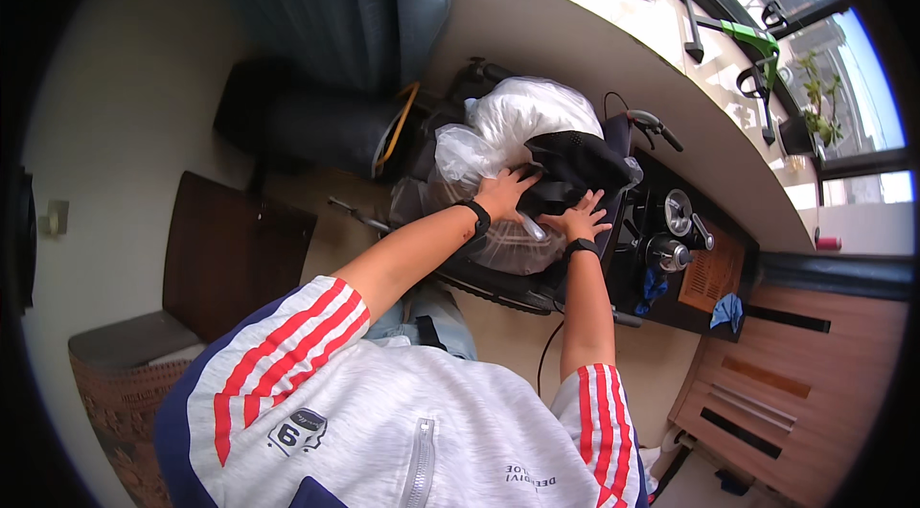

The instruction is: The person wipes down a wooden tray and a table surface with cloths, moves a large plastic bag and other items between a chair and a windowsill, and then folds a blanket on a bed.

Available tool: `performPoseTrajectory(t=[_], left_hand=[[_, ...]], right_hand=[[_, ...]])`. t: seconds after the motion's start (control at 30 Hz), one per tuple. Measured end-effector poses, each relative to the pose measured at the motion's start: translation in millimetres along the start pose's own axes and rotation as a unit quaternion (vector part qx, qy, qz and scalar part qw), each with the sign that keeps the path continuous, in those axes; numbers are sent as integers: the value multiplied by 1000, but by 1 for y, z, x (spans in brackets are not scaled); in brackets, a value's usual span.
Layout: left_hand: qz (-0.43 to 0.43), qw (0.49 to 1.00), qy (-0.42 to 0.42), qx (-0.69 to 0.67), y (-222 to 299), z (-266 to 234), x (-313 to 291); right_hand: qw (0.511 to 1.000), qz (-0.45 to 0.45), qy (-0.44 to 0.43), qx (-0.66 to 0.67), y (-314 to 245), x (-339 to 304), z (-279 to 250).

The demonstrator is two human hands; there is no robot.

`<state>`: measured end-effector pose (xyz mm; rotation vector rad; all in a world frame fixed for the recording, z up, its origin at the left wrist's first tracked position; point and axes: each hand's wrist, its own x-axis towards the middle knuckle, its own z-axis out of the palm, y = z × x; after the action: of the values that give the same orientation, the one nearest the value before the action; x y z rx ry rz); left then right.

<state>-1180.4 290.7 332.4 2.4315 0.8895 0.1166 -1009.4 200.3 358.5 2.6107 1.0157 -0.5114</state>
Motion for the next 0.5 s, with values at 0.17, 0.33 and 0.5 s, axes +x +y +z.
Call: performPoseTrajectory(t=[0.17,0.33,0.5], left_hand=[[10,998,51,42,-7,-9,-27],[89,967,231,-51,-51,0,-122],[-197,927,267,-176,-82,10,-273]], right_hand=[[988,-86,96,88,19,12,9],[908,-201,363,-65,27,-62,17],[776,-420,471,10,6,-138,6]])
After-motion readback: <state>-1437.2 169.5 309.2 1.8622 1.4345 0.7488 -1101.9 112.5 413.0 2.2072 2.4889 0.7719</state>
